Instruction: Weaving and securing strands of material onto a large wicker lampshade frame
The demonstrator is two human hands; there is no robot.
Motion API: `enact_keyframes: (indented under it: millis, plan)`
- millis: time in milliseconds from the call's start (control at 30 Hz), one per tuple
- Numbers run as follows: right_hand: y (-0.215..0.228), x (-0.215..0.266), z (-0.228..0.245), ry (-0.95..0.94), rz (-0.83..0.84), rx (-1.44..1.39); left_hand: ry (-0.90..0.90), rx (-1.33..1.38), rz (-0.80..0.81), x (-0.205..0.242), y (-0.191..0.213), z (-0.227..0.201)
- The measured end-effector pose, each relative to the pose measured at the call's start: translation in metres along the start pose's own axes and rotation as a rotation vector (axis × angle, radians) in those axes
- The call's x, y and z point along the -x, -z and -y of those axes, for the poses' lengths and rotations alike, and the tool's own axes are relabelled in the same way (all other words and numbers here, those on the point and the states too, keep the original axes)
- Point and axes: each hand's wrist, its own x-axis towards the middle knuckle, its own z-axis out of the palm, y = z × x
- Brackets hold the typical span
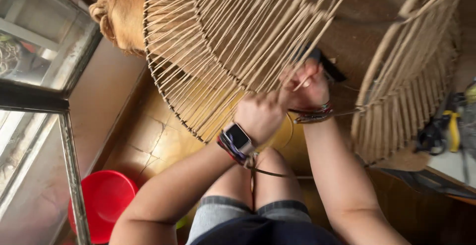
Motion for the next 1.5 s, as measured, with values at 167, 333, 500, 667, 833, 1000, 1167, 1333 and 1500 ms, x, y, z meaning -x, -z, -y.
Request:
enact_keyframes:
  millis: [167, 333, 500, 667, 833, 1000, 1167, 1333, 1500]
  plan:
    - [-0.010, 0.072, 0.000, -0.322, -0.467, 0.244, -0.040, 0.477, 0.140, -0.012, -0.002, 0.025]
    - [-0.178, 0.046, 0.053, -0.532, -0.832, 0.177, 0.350, 1.206, 0.218, -0.022, 0.060, 0.019]
    - [-0.156, 0.049, 0.066, -0.674, -0.862, 0.236, 0.498, 1.303, 0.401, 0.064, 0.095, -0.008]
    - [-0.177, 0.043, 0.052, -0.739, -1.243, 0.237, 0.357, 1.074, 0.569, 0.120, 0.106, -0.026]
    - [-0.252, 0.041, 0.037, -0.553, -0.997, 0.522, 0.669, 1.164, 0.537, 0.135, 0.106, -0.026]
    - [-0.324, 0.087, -0.023, -0.638, -0.561, 1.137, 1.397, 1.288, 0.539, 0.102, 0.114, -0.030]
    - [-0.192, 0.203, -0.044, -1.321, -0.393, 1.843, 1.206, 1.303, 0.940, 0.083, 0.091, -0.010]
    - [-0.315, 0.051, 0.003, -0.328, -0.643, 0.666, 0.427, 0.380, 1.165, 0.082, 0.099, -0.013]
    - [-0.322, 0.096, 0.011, -0.556, -0.601, 0.729, 0.638, 0.844, 0.897, 0.100, 0.083, -0.028]
